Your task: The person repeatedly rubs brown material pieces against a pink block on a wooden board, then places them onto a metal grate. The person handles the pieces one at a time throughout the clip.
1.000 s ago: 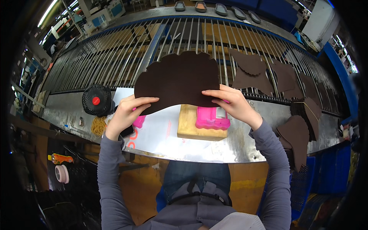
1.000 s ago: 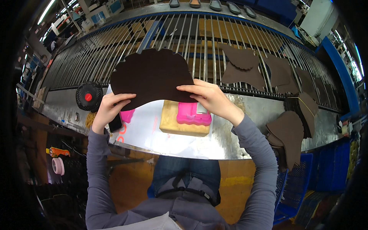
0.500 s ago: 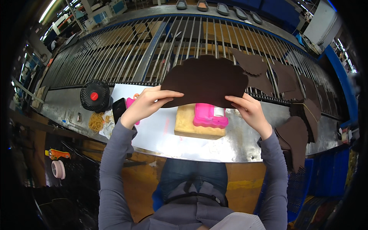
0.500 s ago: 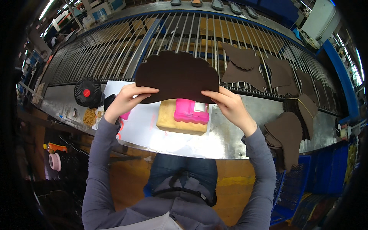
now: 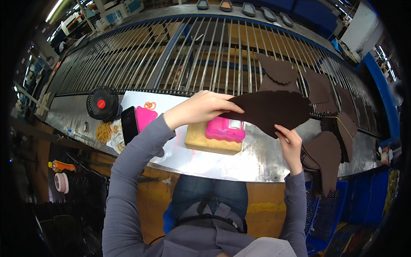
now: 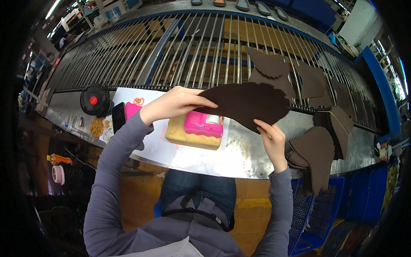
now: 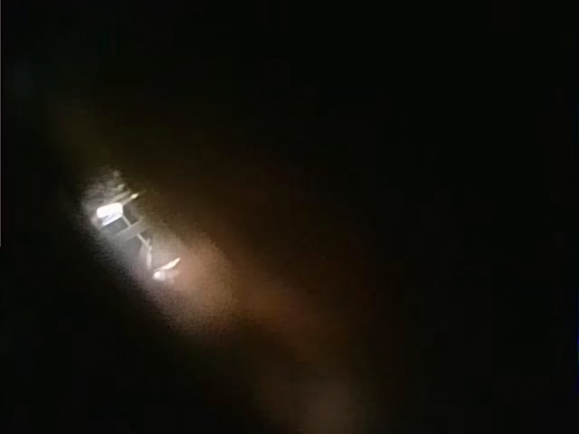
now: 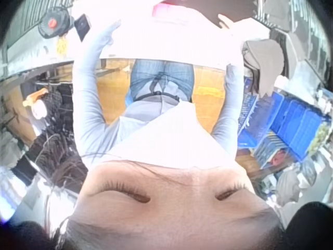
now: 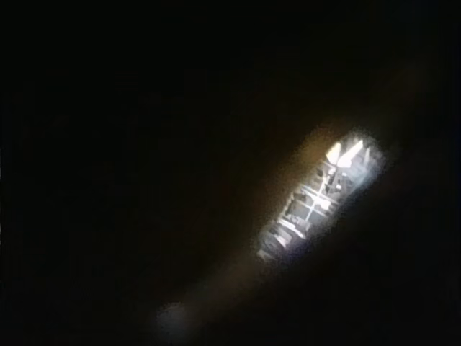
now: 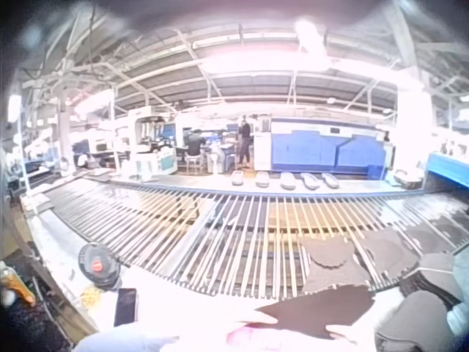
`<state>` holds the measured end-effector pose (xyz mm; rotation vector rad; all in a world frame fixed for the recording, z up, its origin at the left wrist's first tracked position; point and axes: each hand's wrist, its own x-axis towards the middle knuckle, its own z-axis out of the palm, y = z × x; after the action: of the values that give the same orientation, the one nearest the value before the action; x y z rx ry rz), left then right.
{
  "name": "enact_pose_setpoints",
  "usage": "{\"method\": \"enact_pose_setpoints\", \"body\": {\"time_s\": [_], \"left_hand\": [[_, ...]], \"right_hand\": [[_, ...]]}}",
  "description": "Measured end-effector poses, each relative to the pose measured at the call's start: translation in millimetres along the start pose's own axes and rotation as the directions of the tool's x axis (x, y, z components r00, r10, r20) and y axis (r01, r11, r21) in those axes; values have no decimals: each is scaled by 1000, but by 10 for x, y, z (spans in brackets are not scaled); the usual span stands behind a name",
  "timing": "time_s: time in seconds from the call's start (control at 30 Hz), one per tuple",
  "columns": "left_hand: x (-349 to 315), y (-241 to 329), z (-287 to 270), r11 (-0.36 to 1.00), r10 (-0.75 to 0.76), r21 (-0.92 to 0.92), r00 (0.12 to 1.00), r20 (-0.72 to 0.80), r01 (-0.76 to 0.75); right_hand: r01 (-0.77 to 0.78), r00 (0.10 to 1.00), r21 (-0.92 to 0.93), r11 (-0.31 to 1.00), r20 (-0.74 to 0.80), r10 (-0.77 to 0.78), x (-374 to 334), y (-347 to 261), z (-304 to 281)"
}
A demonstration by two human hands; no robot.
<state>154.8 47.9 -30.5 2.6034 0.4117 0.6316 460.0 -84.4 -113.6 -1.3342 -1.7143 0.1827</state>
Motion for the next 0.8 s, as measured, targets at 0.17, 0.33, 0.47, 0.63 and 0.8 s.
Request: {"method": "enact_pose_setpoints", "body": {"time_s": [0.17, 0.33, 0.47, 0.63, 0.8], "left_hand": [[328, 44, 167, 991, 70, -119, 995, 67, -62], [616, 28, 367, 965, 203, -183, 976, 75, -186], [912, 86, 415, 962, 203, -216, 968, 146, -169], [1191, -46, 264, 968, 149, -206, 989, 16, -143], [853, -315, -337, 971, -100, -238, 857, -505, -26]], "right_hand": [[-39, 999, -125, 991, -10, 38, -110, -5, -457], [36, 999, -280, 959, 12, -34, -53, -213, -1040], [-54, 987, -354, 934, 122, 103, 148, -522, -1488], [-40, 986, -212, 976, 149, 73, 804, -518, -1505], [-303, 950, 309, 902, 28, 310, 1479, 274, -1149]]}}
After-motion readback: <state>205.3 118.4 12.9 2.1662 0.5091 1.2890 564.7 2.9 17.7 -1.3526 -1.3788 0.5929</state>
